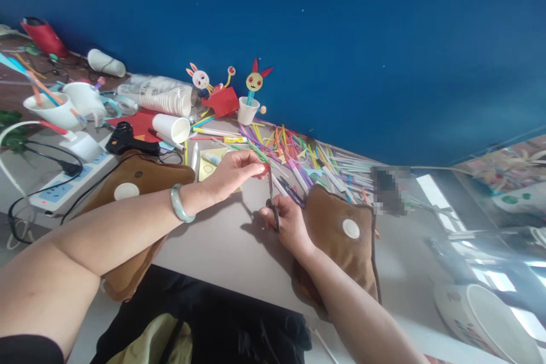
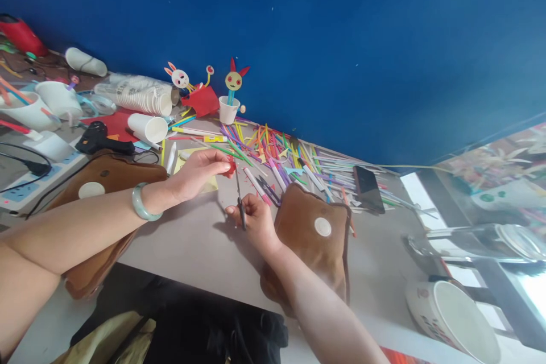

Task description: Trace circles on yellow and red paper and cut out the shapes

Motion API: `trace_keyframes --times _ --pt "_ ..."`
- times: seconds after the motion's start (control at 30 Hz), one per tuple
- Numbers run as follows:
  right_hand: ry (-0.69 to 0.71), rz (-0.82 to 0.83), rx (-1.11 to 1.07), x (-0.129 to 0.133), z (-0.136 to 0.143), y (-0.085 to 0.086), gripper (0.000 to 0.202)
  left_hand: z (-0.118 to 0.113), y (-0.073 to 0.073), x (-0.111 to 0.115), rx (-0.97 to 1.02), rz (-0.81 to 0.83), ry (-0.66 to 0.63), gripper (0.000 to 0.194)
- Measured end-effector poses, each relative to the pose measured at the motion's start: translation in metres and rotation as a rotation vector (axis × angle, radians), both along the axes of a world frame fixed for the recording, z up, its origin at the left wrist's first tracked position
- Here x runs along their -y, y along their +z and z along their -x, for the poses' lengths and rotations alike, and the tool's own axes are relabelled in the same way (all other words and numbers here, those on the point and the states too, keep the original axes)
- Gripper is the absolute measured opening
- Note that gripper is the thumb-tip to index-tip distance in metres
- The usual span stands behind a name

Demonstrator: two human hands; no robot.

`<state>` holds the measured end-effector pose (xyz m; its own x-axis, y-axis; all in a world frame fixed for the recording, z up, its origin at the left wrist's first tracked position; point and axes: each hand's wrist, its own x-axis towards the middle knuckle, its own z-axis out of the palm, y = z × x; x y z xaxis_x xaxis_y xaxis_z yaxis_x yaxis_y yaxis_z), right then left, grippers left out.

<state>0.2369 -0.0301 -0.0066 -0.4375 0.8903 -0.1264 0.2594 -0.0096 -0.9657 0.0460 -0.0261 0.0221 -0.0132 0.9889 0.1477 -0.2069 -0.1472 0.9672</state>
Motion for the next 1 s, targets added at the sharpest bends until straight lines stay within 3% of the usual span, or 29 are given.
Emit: trace_keyframes --times 1.0 --pt "0.008 -0.022 0.013 -0.0006 0.0000 -0.0007 0.054 0.0001 -0.0035 0.0001 -0.018 0.000 -0.025 0.017"
